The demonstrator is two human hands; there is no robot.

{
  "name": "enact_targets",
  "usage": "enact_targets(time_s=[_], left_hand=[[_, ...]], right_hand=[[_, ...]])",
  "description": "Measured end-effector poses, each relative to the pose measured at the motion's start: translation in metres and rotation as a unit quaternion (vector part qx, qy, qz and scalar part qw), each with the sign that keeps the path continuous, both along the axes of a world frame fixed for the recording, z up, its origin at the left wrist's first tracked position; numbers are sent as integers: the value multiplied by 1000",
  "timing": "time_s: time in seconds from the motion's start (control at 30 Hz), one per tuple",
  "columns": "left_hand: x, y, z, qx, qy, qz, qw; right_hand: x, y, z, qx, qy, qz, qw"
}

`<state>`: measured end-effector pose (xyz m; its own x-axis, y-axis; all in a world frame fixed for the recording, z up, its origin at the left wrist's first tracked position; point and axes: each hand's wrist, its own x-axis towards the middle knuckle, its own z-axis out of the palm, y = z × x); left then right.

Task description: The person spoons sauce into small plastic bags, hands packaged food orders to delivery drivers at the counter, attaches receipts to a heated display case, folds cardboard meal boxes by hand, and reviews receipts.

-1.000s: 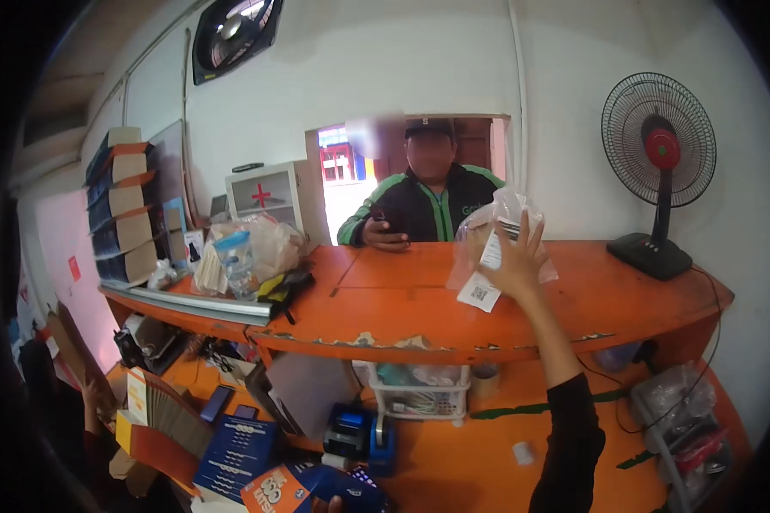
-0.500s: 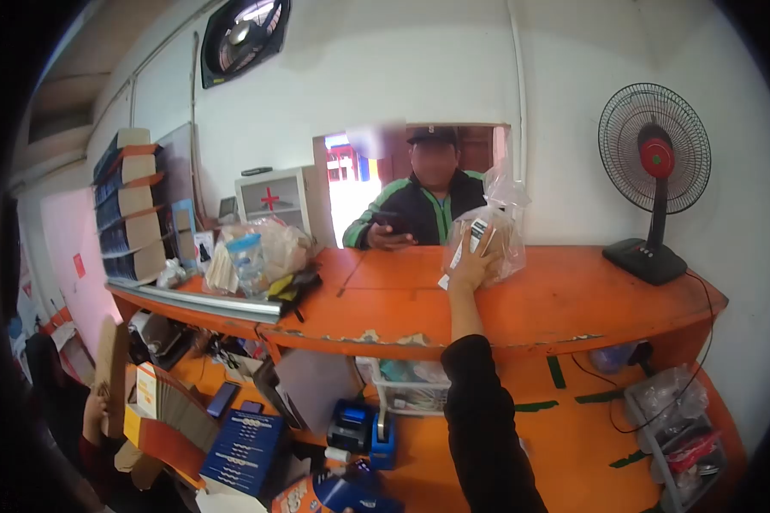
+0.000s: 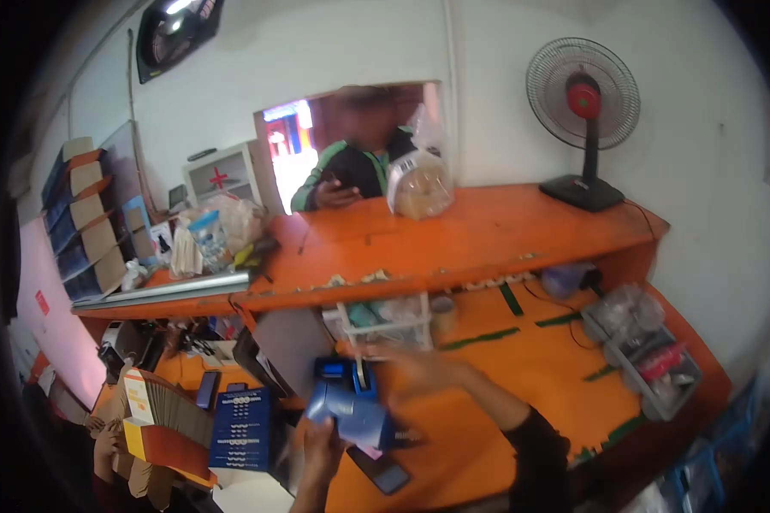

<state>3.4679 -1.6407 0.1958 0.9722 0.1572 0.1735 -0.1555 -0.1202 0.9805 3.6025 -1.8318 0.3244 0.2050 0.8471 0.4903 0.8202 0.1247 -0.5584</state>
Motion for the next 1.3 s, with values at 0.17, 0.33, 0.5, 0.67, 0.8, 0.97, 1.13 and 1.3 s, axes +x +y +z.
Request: enact_targets(time_s=[0.17,0.33,0.5,0.67,0.8,0.97,1.13,1.3], left_hand=[[-6,-30,61,-382,46,-259,886],[-37,-57,27,-311,-33,-507,803],[-124,-79,8,133,-226,-476,839],[-130,-88,12,113,-73,-479,868],[-111,-85,39,-312,101,-648,688],[-194,-125,-9,-130,-282,-559,769],[-246,-136,41,0,-153,-735,661],[-341,-174,49,-141,13,-748,648]], right_hand=[[-147,-21,-30,-9,131,-308,942],[-229,-24,-79,225,-46,-420,878],[-276,-17,-77,395,7,-622,676],[-302,-26,-74,375,119,-583,711],[-364,-31,-92,155,155,-497,840],[-412,-12,-107,234,92,-615,748],[-517,-22,-101,333,189,-660,647],[-640,-13,-124,-14,-144,-823,549]])
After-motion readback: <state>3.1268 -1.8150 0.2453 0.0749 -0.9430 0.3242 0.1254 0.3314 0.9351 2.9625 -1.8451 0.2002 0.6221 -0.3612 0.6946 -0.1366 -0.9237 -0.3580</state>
